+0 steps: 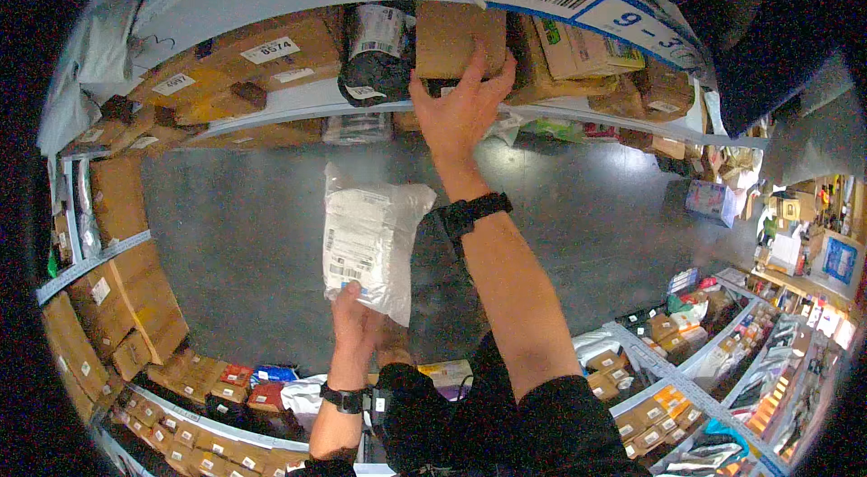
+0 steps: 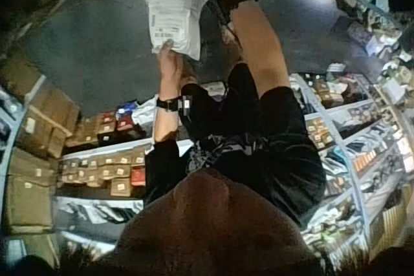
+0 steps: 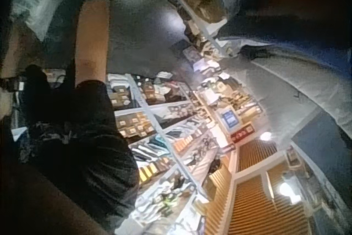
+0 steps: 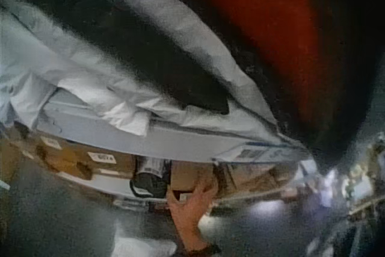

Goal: The person organizes various packages and envelopes on metal storage shelves by picking them up, checking their labels, and repositioning them on different shelves.

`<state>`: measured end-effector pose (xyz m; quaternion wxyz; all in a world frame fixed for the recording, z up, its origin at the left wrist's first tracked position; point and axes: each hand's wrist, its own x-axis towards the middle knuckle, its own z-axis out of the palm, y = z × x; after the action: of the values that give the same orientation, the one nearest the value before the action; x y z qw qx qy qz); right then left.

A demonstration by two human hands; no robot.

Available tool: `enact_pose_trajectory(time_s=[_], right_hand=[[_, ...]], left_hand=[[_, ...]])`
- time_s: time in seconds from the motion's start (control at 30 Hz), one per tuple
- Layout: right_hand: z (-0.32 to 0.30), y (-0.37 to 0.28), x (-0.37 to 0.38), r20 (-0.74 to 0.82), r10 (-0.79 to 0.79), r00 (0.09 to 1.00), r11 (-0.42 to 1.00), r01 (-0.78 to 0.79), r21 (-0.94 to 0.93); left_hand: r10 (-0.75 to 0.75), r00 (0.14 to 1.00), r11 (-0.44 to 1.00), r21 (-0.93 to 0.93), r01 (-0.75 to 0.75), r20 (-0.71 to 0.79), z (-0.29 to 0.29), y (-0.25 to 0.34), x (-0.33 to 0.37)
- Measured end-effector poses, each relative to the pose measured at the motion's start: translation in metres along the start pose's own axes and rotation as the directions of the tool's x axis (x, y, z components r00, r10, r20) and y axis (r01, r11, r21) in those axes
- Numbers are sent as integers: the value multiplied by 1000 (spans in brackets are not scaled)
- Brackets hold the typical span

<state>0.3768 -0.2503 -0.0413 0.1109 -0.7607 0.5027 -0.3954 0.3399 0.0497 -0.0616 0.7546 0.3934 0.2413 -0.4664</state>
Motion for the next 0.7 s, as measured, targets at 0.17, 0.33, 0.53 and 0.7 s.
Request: enact_pose_trajectory(time_s=[0.17,0.33,0.53,0.7], right_hand=[[10,1,-1,18,-106,994,990,107,-92],[15,-3,17,68,81,994,981,-68,-184],[2,-3,26,174,196,965,965,-158,-210],[0,-2,22,186,204,961,972,-175,-159]], left_hand=[[-12,999,998,55,14,-48,2,7,-9],[11,1000,995,99,-14,24,-3,5,-9],[4,1000,999,-32,-3,14,-5,14,-8],[60,996,994,-97,-53,70,18,40,-3]])
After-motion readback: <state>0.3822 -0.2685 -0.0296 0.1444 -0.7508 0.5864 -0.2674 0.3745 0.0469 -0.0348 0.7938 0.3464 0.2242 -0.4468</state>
